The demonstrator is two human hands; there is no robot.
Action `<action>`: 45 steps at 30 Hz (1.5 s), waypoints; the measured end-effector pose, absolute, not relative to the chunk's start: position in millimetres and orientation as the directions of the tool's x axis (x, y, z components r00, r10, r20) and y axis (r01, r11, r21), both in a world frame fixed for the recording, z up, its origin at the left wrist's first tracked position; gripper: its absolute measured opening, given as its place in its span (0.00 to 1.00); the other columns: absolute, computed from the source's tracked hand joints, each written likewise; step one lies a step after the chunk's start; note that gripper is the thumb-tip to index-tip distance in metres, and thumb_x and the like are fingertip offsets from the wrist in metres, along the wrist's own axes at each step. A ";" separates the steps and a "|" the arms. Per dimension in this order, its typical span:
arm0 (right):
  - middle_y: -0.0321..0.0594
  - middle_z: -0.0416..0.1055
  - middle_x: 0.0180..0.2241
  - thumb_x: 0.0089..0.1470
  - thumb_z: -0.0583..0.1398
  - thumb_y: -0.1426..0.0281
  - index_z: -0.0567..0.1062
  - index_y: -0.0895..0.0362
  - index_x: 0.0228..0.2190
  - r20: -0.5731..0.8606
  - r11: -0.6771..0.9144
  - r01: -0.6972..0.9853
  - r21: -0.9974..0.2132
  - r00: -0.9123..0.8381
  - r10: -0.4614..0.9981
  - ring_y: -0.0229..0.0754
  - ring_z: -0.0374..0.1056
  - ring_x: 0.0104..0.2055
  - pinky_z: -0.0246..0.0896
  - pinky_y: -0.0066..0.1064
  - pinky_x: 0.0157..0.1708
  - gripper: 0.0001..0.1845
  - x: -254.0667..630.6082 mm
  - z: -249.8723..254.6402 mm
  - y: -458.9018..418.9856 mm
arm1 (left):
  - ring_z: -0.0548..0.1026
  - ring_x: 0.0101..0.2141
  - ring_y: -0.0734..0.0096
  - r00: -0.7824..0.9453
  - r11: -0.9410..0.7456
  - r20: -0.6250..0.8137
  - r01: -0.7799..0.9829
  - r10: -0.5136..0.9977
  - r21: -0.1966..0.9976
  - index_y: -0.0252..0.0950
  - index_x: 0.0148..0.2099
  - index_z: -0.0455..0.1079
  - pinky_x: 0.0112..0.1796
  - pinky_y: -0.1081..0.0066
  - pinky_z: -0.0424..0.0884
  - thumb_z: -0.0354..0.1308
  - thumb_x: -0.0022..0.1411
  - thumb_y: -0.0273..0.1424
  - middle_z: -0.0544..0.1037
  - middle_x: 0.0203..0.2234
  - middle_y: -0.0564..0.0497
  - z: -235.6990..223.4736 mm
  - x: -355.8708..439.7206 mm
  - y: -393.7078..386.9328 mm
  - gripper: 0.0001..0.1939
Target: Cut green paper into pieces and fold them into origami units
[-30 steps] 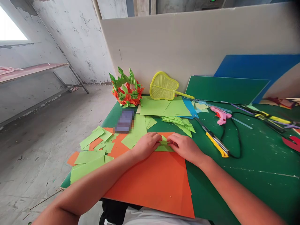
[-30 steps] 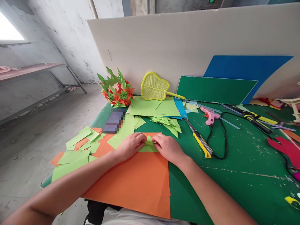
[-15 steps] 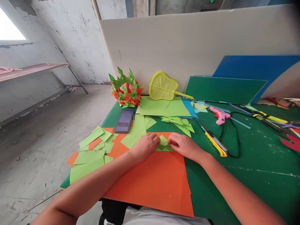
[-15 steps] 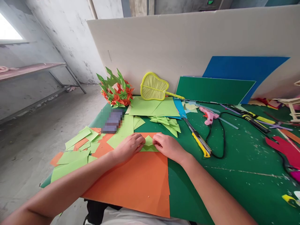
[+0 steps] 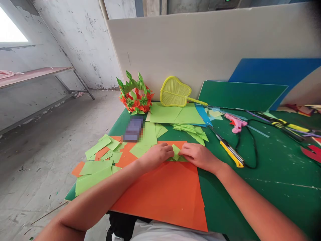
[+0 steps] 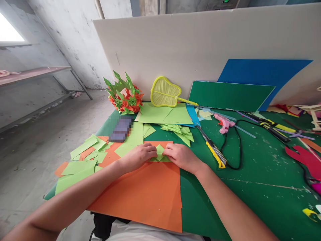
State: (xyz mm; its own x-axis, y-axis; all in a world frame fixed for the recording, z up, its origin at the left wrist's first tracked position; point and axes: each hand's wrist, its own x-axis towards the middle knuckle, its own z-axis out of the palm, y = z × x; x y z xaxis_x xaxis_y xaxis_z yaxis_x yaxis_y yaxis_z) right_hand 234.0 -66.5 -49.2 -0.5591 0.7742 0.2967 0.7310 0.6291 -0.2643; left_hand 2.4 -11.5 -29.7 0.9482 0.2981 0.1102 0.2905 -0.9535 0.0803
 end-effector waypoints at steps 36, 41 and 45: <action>0.39 0.70 0.29 0.60 0.51 0.75 0.69 0.55 0.29 0.358 0.558 0.811 -0.178 -0.475 0.804 0.38 0.65 0.27 0.52 0.28 0.26 0.10 221.5 -50.2 -66.0 | 0.71 0.30 0.73 0.845 -0.873 0.230 0.444 0.483 0.203 0.37 0.39 0.69 0.29 0.74 0.61 0.48 0.66 0.28 0.73 0.32 0.53 -39.5 2.7 -6.2 0.08; 0.38 0.69 0.32 0.63 0.50 0.75 0.70 0.56 0.32 0.371 0.588 0.795 -0.150 -0.506 0.779 0.37 0.64 0.29 0.51 0.28 0.27 0.11 223.7 -53.3 -66.3 | 0.71 0.31 0.73 0.868 -0.900 0.246 0.396 0.432 0.182 0.38 0.40 0.69 0.30 0.74 0.61 0.47 0.64 0.24 0.73 0.33 0.52 -40.6 -1.5 -6.2 0.10; 0.38 0.67 0.29 0.62 0.51 0.74 0.69 0.56 0.28 0.375 0.561 0.818 -0.128 -0.484 0.791 0.37 0.62 0.27 0.49 0.29 0.26 0.11 223.0 -56.9 -65.8 | 0.69 0.29 0.73 0.857 -0.887 0.235 0.431 0.459 0.163 0.37 0.39 0.68 0.27 0.74 0.58 0.49 0.62 0.23 0.72 0.31 0.53 -42.3 -0.7 -6.6 0.08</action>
